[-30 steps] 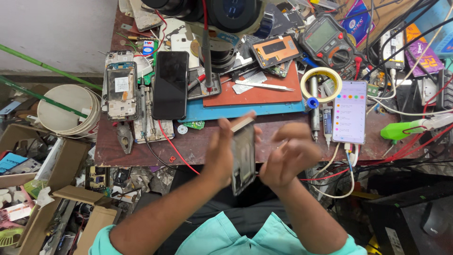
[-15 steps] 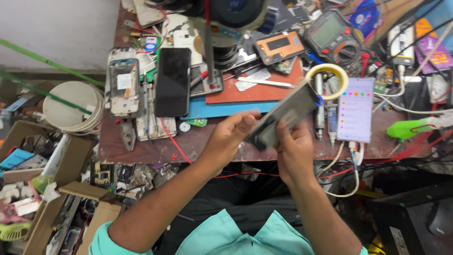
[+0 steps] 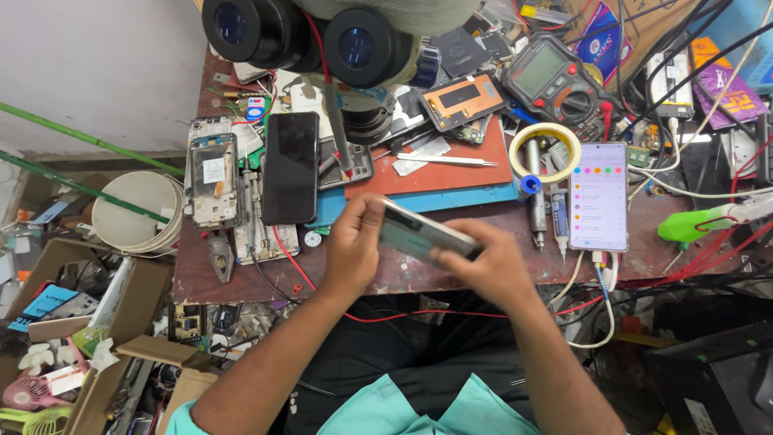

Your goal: The person disassembles a smartphone, removes the back cover and battery, then uses a soldering iron to work on the motherboard. They also connect test leads to the board and handle various tools and components on the workbench.

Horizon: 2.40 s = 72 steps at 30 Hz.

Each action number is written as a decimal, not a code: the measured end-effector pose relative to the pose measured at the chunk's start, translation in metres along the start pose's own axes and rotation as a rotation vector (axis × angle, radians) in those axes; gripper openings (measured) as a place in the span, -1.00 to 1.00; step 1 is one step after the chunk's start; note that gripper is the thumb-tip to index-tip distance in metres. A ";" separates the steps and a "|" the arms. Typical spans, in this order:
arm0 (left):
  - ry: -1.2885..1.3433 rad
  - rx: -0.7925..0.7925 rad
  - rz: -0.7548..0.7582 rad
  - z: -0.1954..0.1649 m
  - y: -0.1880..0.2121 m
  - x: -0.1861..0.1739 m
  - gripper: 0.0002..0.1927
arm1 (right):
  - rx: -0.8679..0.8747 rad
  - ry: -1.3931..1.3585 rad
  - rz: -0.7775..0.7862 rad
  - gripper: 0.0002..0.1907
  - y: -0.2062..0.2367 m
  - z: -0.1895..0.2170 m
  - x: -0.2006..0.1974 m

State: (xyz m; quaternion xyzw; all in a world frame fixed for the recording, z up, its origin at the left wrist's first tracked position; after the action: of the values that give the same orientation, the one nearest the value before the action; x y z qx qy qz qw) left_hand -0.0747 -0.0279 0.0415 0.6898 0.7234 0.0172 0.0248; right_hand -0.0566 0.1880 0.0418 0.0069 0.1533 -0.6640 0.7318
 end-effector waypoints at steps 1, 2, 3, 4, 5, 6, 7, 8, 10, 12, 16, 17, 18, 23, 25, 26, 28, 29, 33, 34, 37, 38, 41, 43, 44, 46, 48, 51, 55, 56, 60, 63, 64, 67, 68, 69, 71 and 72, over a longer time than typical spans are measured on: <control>-0.029 -0.012 0.017 0.001 0.000 0.003 -0.66 | -0.046 0.103 0.042 -0.72 0.002 0.005 0.003; 0.012 -0.029 0.040 0.002 0.000 0.005 -0.67 | -0.089 0.208 0.081 -0.72 0.005 0.010 0.007; 0.053 -0.047 0.064 0.003 -0.002 0.005 -0.68 | -0.089 0.287 0.079 -0.73 0.007 0.014 0.007; 0.092 -0.064 0.086 0.003 -0.003 0.006 -0.69 | -0.090 0.363 0.078 -0.73 0.009 0.018 0.007; 0.136 -0.095 0.117 0.005 -0.004 0.009 -0.69 | -0.092 0.436 0.078 -0.74 0.010 0.021 0.008; 0.180 -0.128 0.146 0.005 -0.004 0.011 -0.69 | -0.177 0.464 0.056 -0.73 0.010 0.030 0.009; 0.224 -0.163 0.176 0.006 -0.003 0.013 -0.69 | -0.261 0.491 0.036 -0.72 0.011 0.039 0.010; 0.144 -0.159 0.159 0.005 -0.001 0.014 -0.69 | -0.345 0.521 0.016 -0.71 0.012 0.047 0.011; -0.011 -0.140 0.126 0.003 0.005 0.019 -0.68 | -0.356 0.633 0.016 -0.69 0.012 0.052 0.016; 0.021 -0.124 0.146 0.000 0.010 0.021 -0.63 | -0.371 0.701 0.001 -0.69 0.011 0.054 0.017; 0.168 -0.295 0.260 0.010 0.008 0.026 -0.54 | -0.465 0.748 -0.047 -0.58 0.012 0.058 0.016; 0.167 -0.314 0.271 0.012 0.006 0.026 -0.53 | -0.504 0.761 -0.050 -0.56 0.013 0.059 0.017; 0.167 -0.332 0.281 0.013 0.004 0.026 -0.51 | -0.545 0.759 -0.064 -0.58 0.014 0.060 0.018; 0.275 -0.377 0.306 0.014 0.000 0.024 -0.53 | -0.666 0.810 -0.099 -0.58 0.020 0.064 0.027; 0.273 -0.414 0.323 0.012 0.000 0.023 -0.53 | -0.695 0.810 -0.101 -0.62 0.021 0.066 0.029; 0.279 -0.423 0.336 0.010 0.000 0.023 -0.54 | -0.710 0.811 -0.102 -0.63 0.022 0.066 0.030; 0.293 -0.441 0.358 0.006 0.001 0.021 -0.55 | -0.730 0.776 -0.106 -0.64 0.022 0.067 0.030; 0.285 -0.456 0.353 0.005 0.001 0.020 -0.56 | -0.740 0.757 -0.107 -0.64 0.023 0.067 0.031; 0.252 -0.487 0.333 0.003 0.000 0.014 -0.55 | -0.753 0.732 -0.097 -0.64 0.024 0.065 0.035; 0.243 -0.489 0.328 0.004 0.000 0.013 -0.54 | -0.749 0.724 -0.094 -0.64 0.024 0.064 0.036; 0.261 -0.557 0.302 0.009 0.000 0.011 -0.56 | -0.735 0.695 -0.084 -0.64 0.023 0.059 0.039; 0.255 -0.555 0.295 0.010 0.000 0.010 -0.54 | -0.730 0.683 -0.083 -0.64 0.022 0.057 0.040; 0.288 -0.543 0.323 0.009 0.000 0.012 -0.51 | -0.578 0.572 -0.081 -0.64 0.015 0.042 0.037; 0.377 -0.530 0.405 0.007 -0.001 0.016 -0.48 | -0.345 0.275 -0.074 -0.66 0.010 0.022 0.033; 0.448 -0.540 0.407 0.007 -0.001 0.016 -0.48 | -0.227 0.128 -0.072 -0.66 0.008 0.013 0.032; 0.587 -0.562 0.419 0.009 -0.002 0.019 -0.44 | -0.104 -0.006 -0.123 -0.70 0.008 0.003 0.028; 0.635 -0.538 0.401 0.011 0.000 0.023 -0.47 | -0.055 -0.032 -0.151 -0.72 0.008 0.000 0.025; 0.644 -0.529 0.340 0.019 0.002 0.027 -0.48 | -0.090 0.135 -0.131 -0.72 0.009 0.008 0.026; 0.649 -0.599 0.238 0.031 0.007 0.029 -0.51 | -0.180 0.344 -0.151 -0.71 0.019 0.021 0.039; 0.650 -0.573 0.249 0.029 0.007 0.029 -0.51 | -0.216 0.366 -0.184 -0.71 0.024 0.024 0.041; 0.648 -0.528 0.335 0.019 0.010 0.028 -0.50 | -0.511 0.415 -0.233 -0.72 0.035 0.035 0.045; 0.584 -0.519 0.423 0.009 0.011 0.024 -0.48 | -0.588 0.371 -0.234 -0.70 0.038 0.031 0.041; 0.554 -0.509 0.452 0.006 0.011 0.024 -0.48 | -0.624 0.376 -0.238 -0.71 0.039 0.031 0.040; 0.495 -0.486 0.476 -0.002 0.010 0.022 -0.46 | -0.669 0.385 -0.258 -0.70 0.042 0.030 0.043; 0.478 -0.502 0.483 -0.004 0.011 0.022 -0.45 | -0.675 0.384 -0.263 -0.70 0.043 0.030 0.045; 0.461 -0.515 0.486 -0.005 0.011 0.021 -0.45 | -0.655 0.367 -0.263 -0.70 0.043 0.029 0.046; 0.460 -0.536 0.495 -0.007 0.011 0.021 -0.45 | -0.610 0.348 -0.262 -0.70 0.043 0.026 0.048; 0.471 -0.544 0.499 -0.008 0.011 0.020 -0.45 | -0.591 0.337 -0.261 -0.70 0.043 0.025 0.048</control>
State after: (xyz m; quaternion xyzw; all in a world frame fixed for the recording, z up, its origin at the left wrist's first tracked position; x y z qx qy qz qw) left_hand -0.0652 -0.0072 0.0497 0.7890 0.4897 0.3693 0.0353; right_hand -0.0063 0.1415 0.0463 -0.1152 0.4566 -0.6684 0.5758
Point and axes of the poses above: each hand's wrist, its own y-axis away from the middle knuckle, its own x-axis out of the palm, z = x × y, the point moved 6 cm from there along -y, towards the middle knuckle, and after that the axes turned 15 degrees about -x, right-handed, at the moved point
